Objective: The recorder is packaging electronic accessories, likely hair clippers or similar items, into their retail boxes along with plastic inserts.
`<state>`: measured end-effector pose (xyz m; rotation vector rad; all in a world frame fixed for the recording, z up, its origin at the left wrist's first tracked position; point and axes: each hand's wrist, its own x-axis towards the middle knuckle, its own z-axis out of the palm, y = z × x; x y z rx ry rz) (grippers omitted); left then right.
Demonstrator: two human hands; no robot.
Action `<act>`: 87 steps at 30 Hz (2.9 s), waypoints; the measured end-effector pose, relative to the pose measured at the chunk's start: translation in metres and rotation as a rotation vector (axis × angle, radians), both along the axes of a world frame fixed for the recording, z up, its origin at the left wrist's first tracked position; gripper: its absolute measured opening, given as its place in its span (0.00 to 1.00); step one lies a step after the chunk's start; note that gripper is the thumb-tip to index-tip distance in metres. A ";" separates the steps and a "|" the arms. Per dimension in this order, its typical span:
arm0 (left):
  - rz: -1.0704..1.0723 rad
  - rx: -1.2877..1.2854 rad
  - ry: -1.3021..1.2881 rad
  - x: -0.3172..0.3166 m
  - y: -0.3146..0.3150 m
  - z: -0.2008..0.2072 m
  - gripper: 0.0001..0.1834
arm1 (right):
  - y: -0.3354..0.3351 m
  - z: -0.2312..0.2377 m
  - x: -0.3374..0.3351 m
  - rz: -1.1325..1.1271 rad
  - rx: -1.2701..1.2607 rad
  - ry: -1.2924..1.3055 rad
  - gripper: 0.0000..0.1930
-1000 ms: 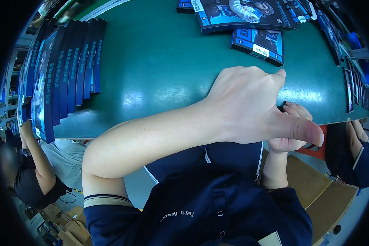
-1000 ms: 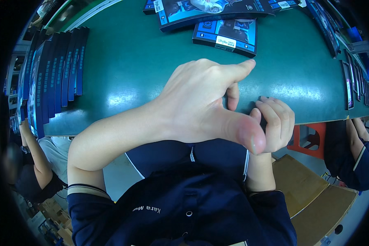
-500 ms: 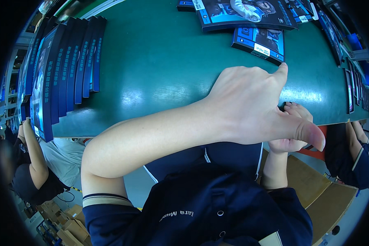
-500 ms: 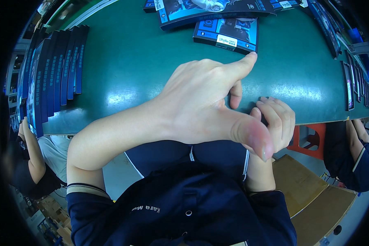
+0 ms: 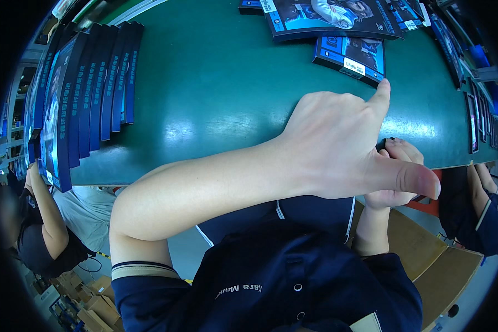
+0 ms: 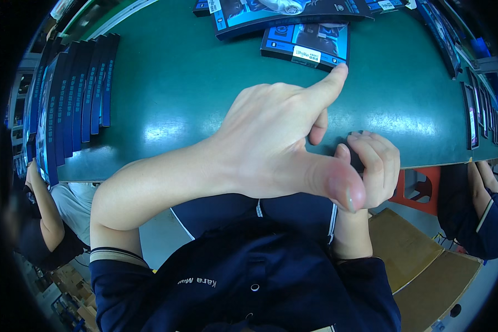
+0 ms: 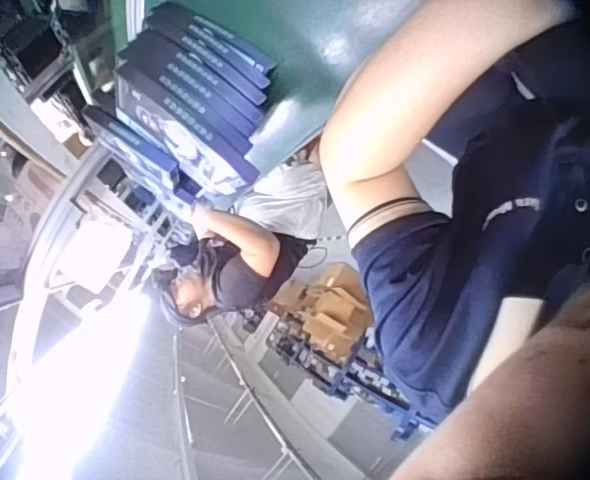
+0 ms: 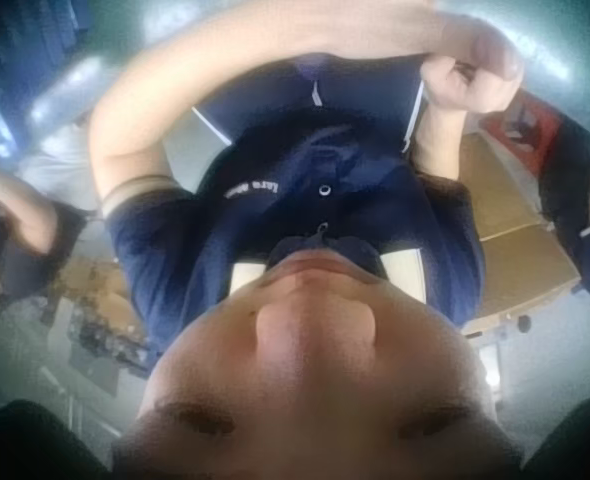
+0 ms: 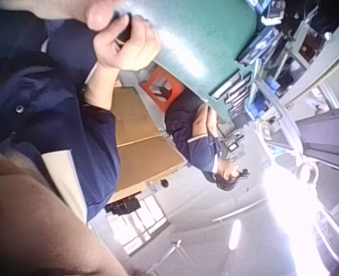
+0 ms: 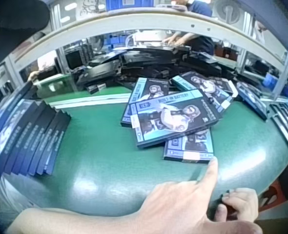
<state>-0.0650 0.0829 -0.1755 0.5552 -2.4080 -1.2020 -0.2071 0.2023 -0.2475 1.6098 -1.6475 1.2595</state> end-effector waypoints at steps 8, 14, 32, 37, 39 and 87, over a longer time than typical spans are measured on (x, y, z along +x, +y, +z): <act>0.011 -0.205 -0.182 0.006 -0.013 0.022 0.77 | 0.030 0.029 0.033 0.490 0.289 -0.184 0.23; 0.064 -0.593 -0.192 0.009 -0.021 0.029 0.78 | 0.018 0.032 0.057 0.572 0.354 -0.018 0.27; 0.131 -0.500 0.334 0.023 -0.021 0.016 0.78 | 0.001 0.035 0.078 0.495 0.389 -0.081 0.23; 0.274 -0.562 0.010 0.008 -0.021 0.011 0.79 | 0.003 0.027 0.081 0.551 0.388 -0.098 0.17; 0.290 -0.594 -0.038 0.009 -0.024 0.012 0.78 | 0.003 0.032 0.078 0.563 0.404 -0.126 0.19; 0.196 -0.843 -0.187 0.001 -0.012 -0.008 0.71 | -0.017 0.042 -0.038 0.626 0.342 -0.313 0.44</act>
